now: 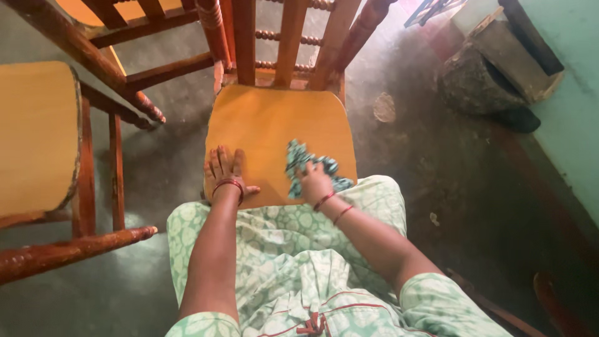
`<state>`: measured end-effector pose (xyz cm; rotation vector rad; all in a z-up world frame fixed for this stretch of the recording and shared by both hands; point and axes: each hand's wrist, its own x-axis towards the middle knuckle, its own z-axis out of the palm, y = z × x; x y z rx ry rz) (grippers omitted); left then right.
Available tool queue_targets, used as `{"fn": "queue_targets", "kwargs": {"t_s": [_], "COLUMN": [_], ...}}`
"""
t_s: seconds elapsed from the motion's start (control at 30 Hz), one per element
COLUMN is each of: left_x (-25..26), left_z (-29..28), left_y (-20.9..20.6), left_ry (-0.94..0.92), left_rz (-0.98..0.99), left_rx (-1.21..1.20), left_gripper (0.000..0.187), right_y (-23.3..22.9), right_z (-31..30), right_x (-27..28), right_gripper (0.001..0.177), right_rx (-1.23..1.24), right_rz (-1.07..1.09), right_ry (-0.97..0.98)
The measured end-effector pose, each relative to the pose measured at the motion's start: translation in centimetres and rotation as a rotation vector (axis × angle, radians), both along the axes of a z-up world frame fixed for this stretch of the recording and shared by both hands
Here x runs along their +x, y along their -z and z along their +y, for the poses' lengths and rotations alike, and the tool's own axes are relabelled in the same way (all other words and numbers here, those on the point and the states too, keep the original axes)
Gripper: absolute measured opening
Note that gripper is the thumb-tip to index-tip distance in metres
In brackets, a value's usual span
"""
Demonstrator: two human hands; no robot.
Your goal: The person wipes the backrest and seat of a wooden chair using a patterned cloth. They clean the vertical spindles and horizontal rails of the backrest, then move to the seat surface, wiping it thoroughly.
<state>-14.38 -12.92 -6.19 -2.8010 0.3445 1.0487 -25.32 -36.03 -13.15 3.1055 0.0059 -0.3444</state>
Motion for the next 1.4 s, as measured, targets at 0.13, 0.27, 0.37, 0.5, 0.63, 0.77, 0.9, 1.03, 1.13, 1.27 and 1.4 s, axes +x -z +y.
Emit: {"fn": "queue_targets", "kwargs": {"t_s": [0.13,0.27,0.37,0.5,0.63,0.77,0.9,1.03,1.13,1.27,1.4], "left_x": [-0.2,0.2,1.0,1.2,1.4,1.8,1.7,1.2,1.0,0.8,0.5], "left_z": [0.2,0.0,-0.3,-0.2,-0.4,-0.6,-0.6,-0.2,-0.1,0.1,0.3], "left_y": [0.8,1.8,1.7,1.3,0.6,0.3,0.9,2.2,2.5,2.0,1.2], "left_ry": [-0.008,-0.007,-0.008,-0.038,-0.054,-0.028,-0.039,-0.012,-0.010,-0.003,-0.005], "left_rz": [-0.016,-0.025,-0.014,0.034,0.059,0.077,0.080,-0.004,-0.002,-0.023,-0.038], "left_rx": [-0.017,-0.023,-0.021,-0.032,-0.039,0.000,0.000,-0.034,-0.034,-0.033,-0.066], "left_gripper": [0.134,0.135,0.135,0.133,0.126,0.131,0.130,0.132,0.134,0.134,0.134], "right_y": [-0.5,-0.8,0.0,2.6,4.6,4.3,3.2,1.8,0.0,-2.2,-4.5], "right_z": [4.4,3.5,2.7,2.4,-0.2,-2.9,-3.3,-2.4,-1.0,0.7,0.7], "right_x": [-2.0,1.6,5.5,10.4,16.6,20.6,18.7,12.0,6.0,-0.2,-0.7], "right_gripper": [0.054,0.052,0.050,0.047,0.049,0.055,0.058,0.054,0.054,0.069,0.071], "right_rx": [0.101,0.114,0.117,0.066,-0.068,-0.030,-0.019,0.043,0.087,0.097,0.193], "right_rz": [-0.046,-0.077,-0.192,-0.236,-0.247,-0.230,-0.219,-0.152,-0.041,0.011,0.096], "right_ry": [-0.120,-0.165,-0.163,-0.135,-0.080,-0.081,-0.128,-0.132,-0.150,-0.323,-0.244]}}
